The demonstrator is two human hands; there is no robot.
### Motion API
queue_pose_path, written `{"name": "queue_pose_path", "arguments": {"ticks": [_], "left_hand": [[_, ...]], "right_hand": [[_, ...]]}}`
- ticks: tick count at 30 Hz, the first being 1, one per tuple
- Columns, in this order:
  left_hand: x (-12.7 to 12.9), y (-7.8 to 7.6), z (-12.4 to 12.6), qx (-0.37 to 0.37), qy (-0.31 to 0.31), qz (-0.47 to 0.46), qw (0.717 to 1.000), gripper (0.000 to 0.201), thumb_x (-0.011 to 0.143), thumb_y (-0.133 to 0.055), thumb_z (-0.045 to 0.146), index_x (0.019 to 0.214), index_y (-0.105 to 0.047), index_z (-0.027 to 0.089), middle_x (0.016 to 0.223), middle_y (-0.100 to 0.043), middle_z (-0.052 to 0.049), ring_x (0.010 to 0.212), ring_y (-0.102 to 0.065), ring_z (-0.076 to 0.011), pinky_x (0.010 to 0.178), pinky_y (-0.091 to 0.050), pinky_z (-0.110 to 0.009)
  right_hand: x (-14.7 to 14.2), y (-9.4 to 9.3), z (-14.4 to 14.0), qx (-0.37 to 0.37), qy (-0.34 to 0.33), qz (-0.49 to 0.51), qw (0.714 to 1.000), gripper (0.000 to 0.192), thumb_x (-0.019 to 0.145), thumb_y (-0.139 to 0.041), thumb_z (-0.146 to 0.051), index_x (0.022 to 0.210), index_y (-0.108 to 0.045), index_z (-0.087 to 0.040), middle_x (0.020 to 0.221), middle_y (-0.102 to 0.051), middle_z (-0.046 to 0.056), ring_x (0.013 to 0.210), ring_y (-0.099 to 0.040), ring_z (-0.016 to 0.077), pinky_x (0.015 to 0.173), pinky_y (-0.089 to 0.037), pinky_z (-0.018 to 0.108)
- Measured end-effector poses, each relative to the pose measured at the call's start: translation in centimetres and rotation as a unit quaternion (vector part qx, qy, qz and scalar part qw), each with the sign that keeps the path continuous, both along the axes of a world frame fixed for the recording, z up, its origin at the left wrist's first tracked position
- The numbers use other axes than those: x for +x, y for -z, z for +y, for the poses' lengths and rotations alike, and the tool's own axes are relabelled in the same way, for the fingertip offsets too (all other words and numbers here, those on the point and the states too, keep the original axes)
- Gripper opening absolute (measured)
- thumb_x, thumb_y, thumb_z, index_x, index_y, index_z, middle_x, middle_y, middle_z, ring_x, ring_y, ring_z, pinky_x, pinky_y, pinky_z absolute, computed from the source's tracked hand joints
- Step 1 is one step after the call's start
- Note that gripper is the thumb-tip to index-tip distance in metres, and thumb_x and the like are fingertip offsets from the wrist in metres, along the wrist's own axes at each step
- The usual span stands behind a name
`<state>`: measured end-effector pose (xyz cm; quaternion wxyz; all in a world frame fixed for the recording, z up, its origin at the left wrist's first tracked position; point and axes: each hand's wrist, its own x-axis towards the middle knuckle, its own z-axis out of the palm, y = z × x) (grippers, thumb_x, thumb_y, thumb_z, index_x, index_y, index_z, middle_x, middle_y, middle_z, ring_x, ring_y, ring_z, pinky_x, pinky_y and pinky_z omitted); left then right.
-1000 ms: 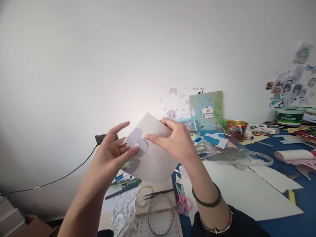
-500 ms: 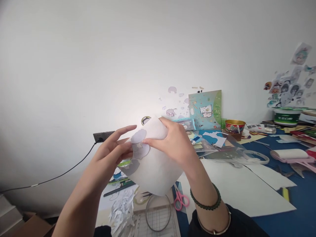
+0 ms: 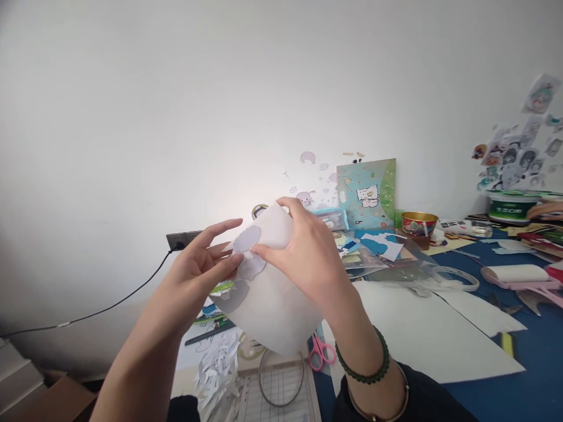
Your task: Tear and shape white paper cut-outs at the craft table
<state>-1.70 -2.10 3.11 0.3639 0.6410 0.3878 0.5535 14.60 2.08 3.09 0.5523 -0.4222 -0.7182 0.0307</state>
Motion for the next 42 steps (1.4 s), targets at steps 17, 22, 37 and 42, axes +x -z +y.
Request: {"name": "queue_pose_path", "arguments": {"ticks": [17,22,37,42], "left_hand": [[1.0,0.1,0.0,0.072,-0.195,-0.124,0.970,0.029,0.078,-0.066,0.023,0.106,-0.070,0.024,0.066,-0.065,0.002,0.056,-0.056,-0.0084,0.055,-0.048,-0.019],[1.1,-0.1,-0.2,0.068,-0.153,-0.158,0.973,0.037,0.074,-0.069,0.021,0.111,-0.067,0.022,0.069,-0.068,0.001,0.060,-0.060,-0.0099,0.061,-0.050,-0.021],[1.2,0.0,-0.3,0.062,-0.148,-0.197,0.967,0.042,0.072,-0.070,0.016,0.113,-0.066,0.022,0.106,-0.070,-0.004,0.065,-0.064,-0.0084,0.060,-0.052,-0.018],[1.4,0.0,-0.1,0.068,-0.157,-0.197,0.965,0.043,0.071,-0.070,0.015,0.113,-0.066,0.020,0.116,-0.067,-0.006,0.070,-0.066,-0.0107,0.061,-0.053,-0.020]], "right_hand": [[-2.7,1.0,0.5,-0.281,-0.308,0.128,0.900,0.023,0.083,-0.058,-0.039,0.083,-0.065,-0.018,0.054,-0.057,-0.004,0.037,-0.040,0.0051,0.040,-0.032,0.021],[-3.6,1.6,1.1,-0.286,-0.381,0.214,0.853,0.025,0.079,-0.063,-0.041,0.073,-0.062,-0.017,0.048,-0.048,-0.007,0.037,-0.034,0.0039,0.037,-0.026,0.019],[-3.9,1.7,0.8,-0.254,-0.378,0.245,0.856,0.022,0.078,-0.066,-0.037,0.069,-0.058,-0.018,0.052,-0.047,-0.006,0.045,-0.038,0.0056,0.044,-0.029,0.021],[-3.8,1.7,0.8,-0.254,-0.380,0.241,0.856,0.022,0.078,-0.065,-0.037,0.069,-0.058,-0.018,0.052,-0.047,-0.007,0.044,-0.038,0.0053,0.044,-0.029,0.021]]}}
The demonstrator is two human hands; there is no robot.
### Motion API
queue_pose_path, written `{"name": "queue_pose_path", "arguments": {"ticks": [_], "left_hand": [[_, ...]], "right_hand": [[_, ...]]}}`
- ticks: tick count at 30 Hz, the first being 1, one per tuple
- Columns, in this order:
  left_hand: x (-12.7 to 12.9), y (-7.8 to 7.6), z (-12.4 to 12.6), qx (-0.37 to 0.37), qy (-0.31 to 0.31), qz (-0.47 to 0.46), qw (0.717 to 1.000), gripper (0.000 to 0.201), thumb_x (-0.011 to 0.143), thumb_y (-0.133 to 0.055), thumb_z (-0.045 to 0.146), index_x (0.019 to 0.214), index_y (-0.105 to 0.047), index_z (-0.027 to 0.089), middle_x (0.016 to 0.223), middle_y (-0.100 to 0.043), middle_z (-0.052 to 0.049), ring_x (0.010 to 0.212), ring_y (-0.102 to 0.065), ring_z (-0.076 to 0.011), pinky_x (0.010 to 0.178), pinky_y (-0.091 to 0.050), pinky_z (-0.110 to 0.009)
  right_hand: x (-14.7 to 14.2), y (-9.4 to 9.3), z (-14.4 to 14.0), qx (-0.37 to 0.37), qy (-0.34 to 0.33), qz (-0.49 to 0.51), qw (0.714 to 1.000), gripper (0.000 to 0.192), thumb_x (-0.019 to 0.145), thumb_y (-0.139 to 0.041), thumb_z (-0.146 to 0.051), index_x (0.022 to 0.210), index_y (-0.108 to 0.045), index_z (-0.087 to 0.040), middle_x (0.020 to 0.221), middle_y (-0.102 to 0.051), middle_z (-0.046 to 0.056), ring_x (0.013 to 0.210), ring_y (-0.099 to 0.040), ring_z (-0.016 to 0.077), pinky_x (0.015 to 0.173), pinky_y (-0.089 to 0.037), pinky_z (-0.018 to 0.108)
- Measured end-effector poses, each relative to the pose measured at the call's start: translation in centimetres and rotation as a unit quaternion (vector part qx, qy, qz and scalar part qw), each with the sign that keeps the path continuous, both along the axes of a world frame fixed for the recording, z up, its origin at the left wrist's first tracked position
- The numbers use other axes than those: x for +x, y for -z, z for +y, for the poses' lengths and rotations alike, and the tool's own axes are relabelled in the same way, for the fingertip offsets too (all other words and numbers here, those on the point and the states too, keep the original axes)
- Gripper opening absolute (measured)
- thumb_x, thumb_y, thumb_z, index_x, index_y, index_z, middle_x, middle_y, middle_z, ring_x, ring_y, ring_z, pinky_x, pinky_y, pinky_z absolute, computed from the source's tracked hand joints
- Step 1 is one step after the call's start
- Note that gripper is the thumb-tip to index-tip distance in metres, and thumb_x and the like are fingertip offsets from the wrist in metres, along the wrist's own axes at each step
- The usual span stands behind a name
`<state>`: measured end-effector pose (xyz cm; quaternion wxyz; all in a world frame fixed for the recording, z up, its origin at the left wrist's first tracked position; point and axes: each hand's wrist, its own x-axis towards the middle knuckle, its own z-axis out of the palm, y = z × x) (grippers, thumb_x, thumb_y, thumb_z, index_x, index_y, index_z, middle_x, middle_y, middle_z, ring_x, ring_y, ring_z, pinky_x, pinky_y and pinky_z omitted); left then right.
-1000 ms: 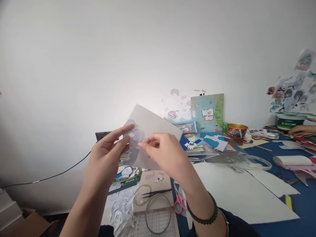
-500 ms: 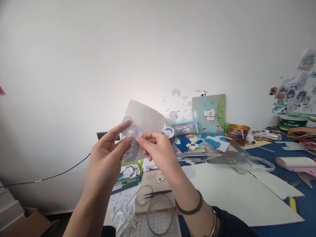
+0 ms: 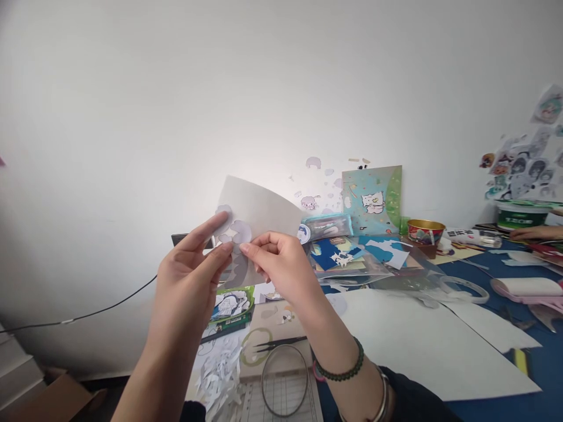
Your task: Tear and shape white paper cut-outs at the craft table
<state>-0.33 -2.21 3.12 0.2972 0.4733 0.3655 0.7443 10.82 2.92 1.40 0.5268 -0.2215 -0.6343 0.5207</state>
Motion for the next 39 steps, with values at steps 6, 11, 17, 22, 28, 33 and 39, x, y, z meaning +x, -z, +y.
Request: {"name": "queue_pose_path", "arguments": {"ticks": [6,11,17,22,28,33,39], "left_hand": [[0.08,0.07,-0.10,-0.002,-0.007,0.006,1.000,0.043,0.072,-0.069,0.016,0.114,-0.066,0.021,0.112,-0.069,-0.006,0.069,-0.065,-0.0108,0.059,-0.052,-0.020],[0.06,0.14,-0.13,0.000,-0.012,0.012,1.000,0.043,0.072,-0.069,0.016,0.115,-0.065,0.021,0.109,-0.069,-0.006,0.068,-0.065,-0.0117,0.059,-0.052,-0.022],[0.10,0.08,-0.03,-0.001,-0.012,0.002,1.000,0.043,0.071,-0.070,0.016,0.114,-0.066,0.021,0.109,-0.069,-0.006,0.065,-0.063,-0.0097,0.058,-0.050,-0.020],[0.08,0.09,-0.12,0.003,-0.016,0.018,1.000,0.044,0.072,-0.068,0.017,0.116,-0.065,0.020,0.104,-0.070,-0.006,0.065,-0.063,-0.0111,0.058,-0.050,-0.022],[-0.08,0.16,-0.07,0.001,-0.023,0.041,0.999,0.044,0.073,-0.067,0.019,0.117,-0.064,0.021,0.077,-0.068,-0.001,0.055,-0.056,-0.0099,0.051,-0.045,-0.022],[-0.01,0.12,-0.16,-0.005,-0.025,0.037,0.999,0.045,0.072,-0.068,0.019,0.117,-0.064,0.021,0.073,-0.068,0.000,0.053,-0.056,-0.0096,0.050,-0.046,-0.021],[0.21,-0.02,-0.24,-0.016,-0.014,0.012,1.000,0.049,0.067,-0.074,0.017,0.115,-0.065,0.022,0.097,-0.071,-0.004,0.065,-0.064,-0.0106,0.059,-0.052,-0.020]], "right_hand": [[0.05,-0.01,0.04,0.001,-0.007,0.004,1.000,0.022,0.077,-0.066,-0.037,0.068,-0.057,-0.018,0.051,-0.046,-0.007,0.044,-0.037,0.0055,0.043,-0.029,0.021],[0.03,-0.01,0.14,0.001,-0.005,0.000,1.000,0.022,0.076,-0.065,-0.037,0.068,-0.057,-0.019,0.051,-0.047,-0.007,0.043,-0.037,0.0058,0.043,-0.029,0.021],[0.03,0.01,0.20,0.004,-0.006,0.000,1.000,0.022,0.076,-0.065,-0.038,0.068,-0.057,-0.019,0.051,-0.046,-0.007,0.044,-0.037,0.0061,0.043,-0.029,0.021],[0.11,-0.04,0.12,0.003,-0.004,-0.002,1.000,0.022,0.076,-0.065,-0.037,0.068,-0.057,-0.019,0.051,-0.046,-0.007,0.044,-0.037,0.0060,0.043,-0.029,0.021],[0.04,-0.02,0.09,-0.004,-0.002,0.000,1.000,0.023,0.075,-0.067,-0.039,0.068,-0.058,-0.019,0.051,-0.046,-0.007,0.044,-0.036,0.0063,0.044,-0.030,0.022],[-0.11,0.02,0.00,-0.002,0.022,-0.013,1.000,0.023,0.075,-0.066,-0.040,0.069,-0.060,-0.019,0.052,-0.047,-0.006,0.044,-0.036,0.0067,0.043,-0.031,0.022],[-0.13,-0.04,-0.18,0.016,0.054,-0.043,0.997,0.025,0.076,-0.064,-0.044,0.070,-0.059,-0.020,0.054,-0.048,-0.005,0.046,-0.038,0.0080,0.044,-0.031,0.023]]}}
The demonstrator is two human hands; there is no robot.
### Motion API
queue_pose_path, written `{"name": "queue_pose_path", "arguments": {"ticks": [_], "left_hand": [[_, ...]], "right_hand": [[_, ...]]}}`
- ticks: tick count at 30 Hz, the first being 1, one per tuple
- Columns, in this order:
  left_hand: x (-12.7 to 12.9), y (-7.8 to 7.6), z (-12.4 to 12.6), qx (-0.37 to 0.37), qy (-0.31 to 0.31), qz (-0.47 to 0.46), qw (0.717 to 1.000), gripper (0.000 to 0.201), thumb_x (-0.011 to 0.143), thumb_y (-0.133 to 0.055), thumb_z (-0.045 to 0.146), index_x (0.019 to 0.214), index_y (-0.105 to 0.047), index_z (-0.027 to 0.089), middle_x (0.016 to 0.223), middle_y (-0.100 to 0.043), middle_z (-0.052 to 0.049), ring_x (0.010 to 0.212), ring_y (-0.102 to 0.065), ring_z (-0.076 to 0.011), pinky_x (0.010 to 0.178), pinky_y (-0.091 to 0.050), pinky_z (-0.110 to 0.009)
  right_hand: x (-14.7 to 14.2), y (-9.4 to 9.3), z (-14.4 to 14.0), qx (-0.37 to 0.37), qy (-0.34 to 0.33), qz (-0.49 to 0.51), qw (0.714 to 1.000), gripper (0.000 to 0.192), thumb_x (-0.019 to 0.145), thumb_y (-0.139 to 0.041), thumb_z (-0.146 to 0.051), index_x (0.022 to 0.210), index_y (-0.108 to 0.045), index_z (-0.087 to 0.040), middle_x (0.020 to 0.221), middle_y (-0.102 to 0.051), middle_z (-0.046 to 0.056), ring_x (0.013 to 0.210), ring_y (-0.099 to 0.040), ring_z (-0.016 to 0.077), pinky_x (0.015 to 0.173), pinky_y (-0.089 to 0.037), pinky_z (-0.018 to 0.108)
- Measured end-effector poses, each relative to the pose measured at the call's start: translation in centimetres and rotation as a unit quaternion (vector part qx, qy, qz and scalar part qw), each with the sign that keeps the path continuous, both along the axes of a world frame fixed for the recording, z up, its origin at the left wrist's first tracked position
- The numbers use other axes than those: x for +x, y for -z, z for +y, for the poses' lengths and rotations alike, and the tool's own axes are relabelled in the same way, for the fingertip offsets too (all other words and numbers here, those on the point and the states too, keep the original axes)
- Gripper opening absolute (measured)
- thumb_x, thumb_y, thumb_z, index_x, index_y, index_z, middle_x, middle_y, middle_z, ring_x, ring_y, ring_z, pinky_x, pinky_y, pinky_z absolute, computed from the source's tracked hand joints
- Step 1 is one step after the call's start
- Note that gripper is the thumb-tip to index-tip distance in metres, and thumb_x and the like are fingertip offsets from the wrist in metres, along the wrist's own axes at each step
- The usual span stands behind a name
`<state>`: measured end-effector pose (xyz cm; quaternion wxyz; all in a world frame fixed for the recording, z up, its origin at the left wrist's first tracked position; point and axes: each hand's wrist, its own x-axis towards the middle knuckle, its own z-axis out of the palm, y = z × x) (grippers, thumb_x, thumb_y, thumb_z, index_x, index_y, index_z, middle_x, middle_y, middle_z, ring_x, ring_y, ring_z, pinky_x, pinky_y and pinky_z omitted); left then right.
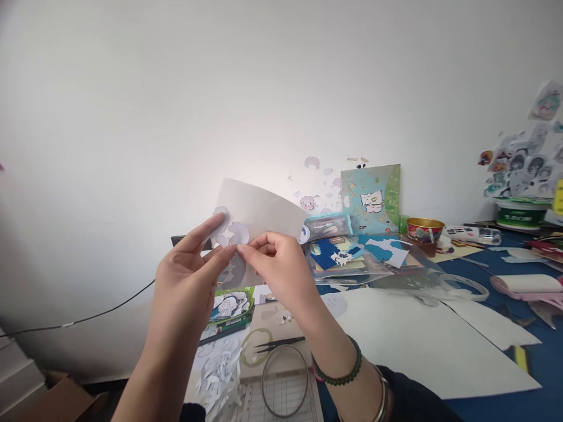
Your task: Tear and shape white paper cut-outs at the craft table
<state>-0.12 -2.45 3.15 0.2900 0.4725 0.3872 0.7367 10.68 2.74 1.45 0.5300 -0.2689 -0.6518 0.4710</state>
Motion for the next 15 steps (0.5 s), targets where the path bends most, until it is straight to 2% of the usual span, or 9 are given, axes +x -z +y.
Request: {"name": "queue_pose_path", "arguments": {"ticks": [5,7,9,11,12,13,15], "left_hand": [[-0.4,-0.1,0.0,-0.001,-0.012,0.016,1.000,0.049,0.069,-0.073,0.018,0.117,-0.064,0.022,0.079,-0.070,-0.001,0.059,-0.061,-0.0110,0.052,-0.048,-0.020],[-0.7,-0.2,-0.1,0.001,-0.003,0.019,1.000,0.049,0.069,-0.073,0.018,0.117,-0.064,0.022,0.071,-0.069,0.000,0.057,-0.060,-0.0108,0.050,-0.047,-0.020],[-1.0,-0.2,-0.2,-0.005,0.025,0.025,0.999,0.049,0.068,-0.073,0.018,0.116,-0.064,0.022,0.068,-0.068,0.000,0.058,-0.061,-0.0118,0.052,-0.048,-0.020],[-1.3,-0.3,-0.3,-0.018,0.061,0.043,0.997,0.047,0.069,-0.073,0.019,0.115,-0.065,0.021,0.069,-0.069,-0.002,0.061,-0.063,-0.0136,0.053,-0.049,-0.021],[-1.4,-0.3,-0.4,-0.028,0.077,0.056,0.995,0.044,0.069,-0.072,0.020,0.113,-0.065,0.021,0.070,-0.070,-0.002,0.061,-0.063,-0.0143,0.053,-0.050,-0.021],[-1.4,-0.3,-0.4,-0.037,0.092,0.068,0.993,0.042,0.070,-0.072,0.020,0.112,-0.066,0.021,0.069,-0.069,-0.003,0.060,-0.063,-0.0147,0.051,-0.049,-0.022],[-1.3,-0.3,-0.6,-0.042,0.114,0.087,0.989,0.038,0.071,-0.071,0.021,0.109,-0.067,0.021,0.070,-0.070,-0.004,0.058,-0.063,-0.0153,0.048,-0.048,-0.022]], "right_hand": [[0.5,-0.1,-0.1,0.076,0.124,-0.085,0.986,0.035,0.075,-0.064,-0.052,0.067,-0.052,-0.021,0.058,-0.052,-0.003,0.052,-0.045,0.0112,0.049,-0.034,0.026],[0.9,-0.2,-0.1,0.118,0.179,-0.083,0.973,0.034,0.076,-0.062,-0.053,0.070,-0.051,-0.021,0.063,-0.055,-0.002,0.058,-0.049,0.0130,0.054,-0.038,0.027],[1.5,-0.4,0.1,0.187,0.267,-0.056,0.944,0.029,0.076,-0.064,-0.049,0.082,-0.055,-0.022,0.081,-0.060,0.002,0.076,-0.056,0.0171,0.067,-0.043,0.031],[2.3,-0.7,0.2,0.242,0.342,-0.038,0.907,0.036,0.072,-0.069,-0.044,0.098,-0.056,-0.023,0.105,-0.060,0.005,0.100,-0.054,0.0216,0.083,-0.043,0.036],[2.7,-0.9,0.3,0.247,0.343,-0.046,0.905,0.043,0.069,-0.072,-0.044,0.103,-0.056,-0.023,0.112,-0.058,0.006,0.106,-0.052,0.0231,0.087,-0.042,0.038],[3.2,-1.1,0.3,0.234,0.317,-0.061,0.917,0.046,0.068,-0.073,-0.045,0.105,-0.056,-0.024,0.113,-0.059,0.006,0.106,-0.053,0.0238,0.086,-0.043,0.038],[4.0,-1.4,0.4,0.184,0.229,-0.084,0.952,0.043,0.067,-0.073,-0.047,0.101,-0.060,-0.024,0.103,-0.064,0.004,0.094,-0.058,0.0227,0.076,-0.047,0.035]]}}
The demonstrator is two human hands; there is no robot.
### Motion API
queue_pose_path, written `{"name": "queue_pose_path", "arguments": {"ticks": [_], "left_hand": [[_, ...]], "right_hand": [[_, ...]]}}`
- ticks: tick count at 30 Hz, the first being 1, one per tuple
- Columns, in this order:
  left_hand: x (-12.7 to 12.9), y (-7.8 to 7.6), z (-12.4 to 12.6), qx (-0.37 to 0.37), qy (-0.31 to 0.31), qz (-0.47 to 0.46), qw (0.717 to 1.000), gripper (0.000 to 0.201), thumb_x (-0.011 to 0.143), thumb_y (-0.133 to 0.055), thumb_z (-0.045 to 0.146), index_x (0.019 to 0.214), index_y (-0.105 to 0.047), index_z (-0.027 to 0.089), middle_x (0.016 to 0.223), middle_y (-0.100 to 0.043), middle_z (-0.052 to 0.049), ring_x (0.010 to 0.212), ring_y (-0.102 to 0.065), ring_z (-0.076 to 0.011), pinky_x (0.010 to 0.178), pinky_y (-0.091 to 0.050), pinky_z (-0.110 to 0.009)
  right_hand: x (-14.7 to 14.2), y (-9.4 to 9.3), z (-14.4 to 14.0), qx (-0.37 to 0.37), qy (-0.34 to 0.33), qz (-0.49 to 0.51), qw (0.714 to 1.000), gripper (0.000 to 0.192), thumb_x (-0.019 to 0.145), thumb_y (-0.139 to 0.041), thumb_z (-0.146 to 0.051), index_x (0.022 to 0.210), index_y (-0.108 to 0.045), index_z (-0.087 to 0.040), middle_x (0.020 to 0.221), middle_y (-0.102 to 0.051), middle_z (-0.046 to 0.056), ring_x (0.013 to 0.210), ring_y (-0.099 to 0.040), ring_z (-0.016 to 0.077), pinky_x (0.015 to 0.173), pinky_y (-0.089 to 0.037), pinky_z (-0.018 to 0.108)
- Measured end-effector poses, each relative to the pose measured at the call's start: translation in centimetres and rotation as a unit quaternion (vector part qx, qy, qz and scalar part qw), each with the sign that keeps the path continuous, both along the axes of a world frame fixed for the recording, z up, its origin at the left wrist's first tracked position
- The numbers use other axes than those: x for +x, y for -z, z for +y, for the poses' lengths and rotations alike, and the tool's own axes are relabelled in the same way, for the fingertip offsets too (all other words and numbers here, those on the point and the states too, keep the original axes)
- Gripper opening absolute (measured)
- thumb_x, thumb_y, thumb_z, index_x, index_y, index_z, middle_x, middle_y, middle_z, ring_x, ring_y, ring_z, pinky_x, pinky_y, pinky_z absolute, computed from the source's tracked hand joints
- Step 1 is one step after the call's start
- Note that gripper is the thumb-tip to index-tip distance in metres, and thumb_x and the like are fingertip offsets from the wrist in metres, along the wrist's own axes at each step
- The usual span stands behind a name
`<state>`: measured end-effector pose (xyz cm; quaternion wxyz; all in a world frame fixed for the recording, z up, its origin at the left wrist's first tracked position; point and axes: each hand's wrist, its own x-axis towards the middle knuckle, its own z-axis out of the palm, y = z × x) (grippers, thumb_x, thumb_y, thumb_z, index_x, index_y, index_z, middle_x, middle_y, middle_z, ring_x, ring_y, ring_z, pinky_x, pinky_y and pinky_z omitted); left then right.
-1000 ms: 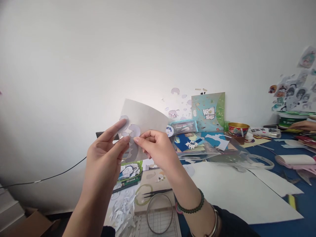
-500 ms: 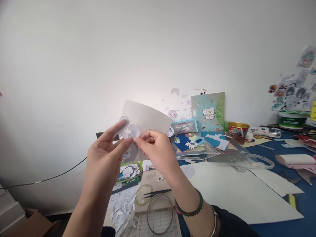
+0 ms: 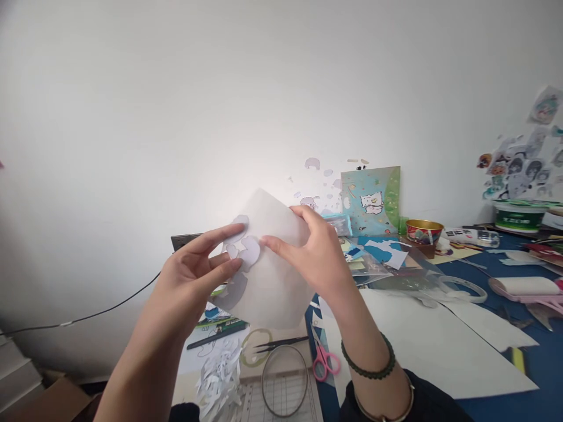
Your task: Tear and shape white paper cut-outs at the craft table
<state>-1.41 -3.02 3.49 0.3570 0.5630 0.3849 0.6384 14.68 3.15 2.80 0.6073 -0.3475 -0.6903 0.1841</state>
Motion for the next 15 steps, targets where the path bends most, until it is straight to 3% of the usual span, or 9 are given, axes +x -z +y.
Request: {"name": "queue_pose_path", "arguments": {"ticks": [2,5,9,15], "left_hand": [[0.3,0.0,-0.1,0.023,0.010,0.002,1.000,0.041,0.069,-0.072,0.020,0.109,-0.065,0.023,0.084,-0.071,-0.005,0.060,-0.065,-0.0162,0.048,-0.049,-0.022],[0.9,0.0,-0.4,0.058,-0.017,-0.002,0.998,0.055,0.066,-0.075,0.018,0.117,-0.058,0.029,0.101,-0.069,-0.006,0.064,-0.068,-0.0177,0.050,-0.053,-0.024],[1.1,0.1,-0.3,0.034,-0.056,0.022,0.998,0.059,0.064,-0.078,0.022,0.118,-0.056,0.027,0.085,-0.072,-0.005,0.065,-0.069,-0.0200,0.052,-0.053,-0.025],[0.0,0.2,0.6,-0.001,-0.035,0.041,0.999,0.042,0.062,-0.081,0.029,0.101,-0.067,0.019,0.077,-0.073,-0.006,0.068,-0.069,-0.0201,0.058,-0.052,-0.025]], "right_hand": [[0.5,-0.1,0.0,-0.038,-0.053,0.000,0.998,0.037,0.068,-0.073,-0.046,0.094,-0.062,-0.023,0.090,-0.067,0.002,0.081,-0.060,0.0202,0.065,-0.047,0.031],[0.7,-0.1,-0.1,-0.029,-0.044,0.010,0.999,0.030,0.068,-0.075,-0.042,0.086,-0.063,-0.022,0.081,-0.066,0.000,0.074,-0.059,0.0179,0.061,-0.045,0.028],[0.5,-0.2,-0.8,-0.005,-0.023,-0.005,1.000,0.025,0.069,-0.074,-0.040,0.084,-0.064,-0.022,0.078,-0.066,-0.002,0.070,-0.058,0.0156,0.061,-0.043,0.026],[0.4,-0.4,-1.5,0.028,0.011,-0.034,0.999,0.018,0.072,-0.072,-0.036,0.082,-0.063,-0.023,0.077,-0.064,-0.004,0.069,-0.055,0.0134,0.057,-0.040,0.023]]}}
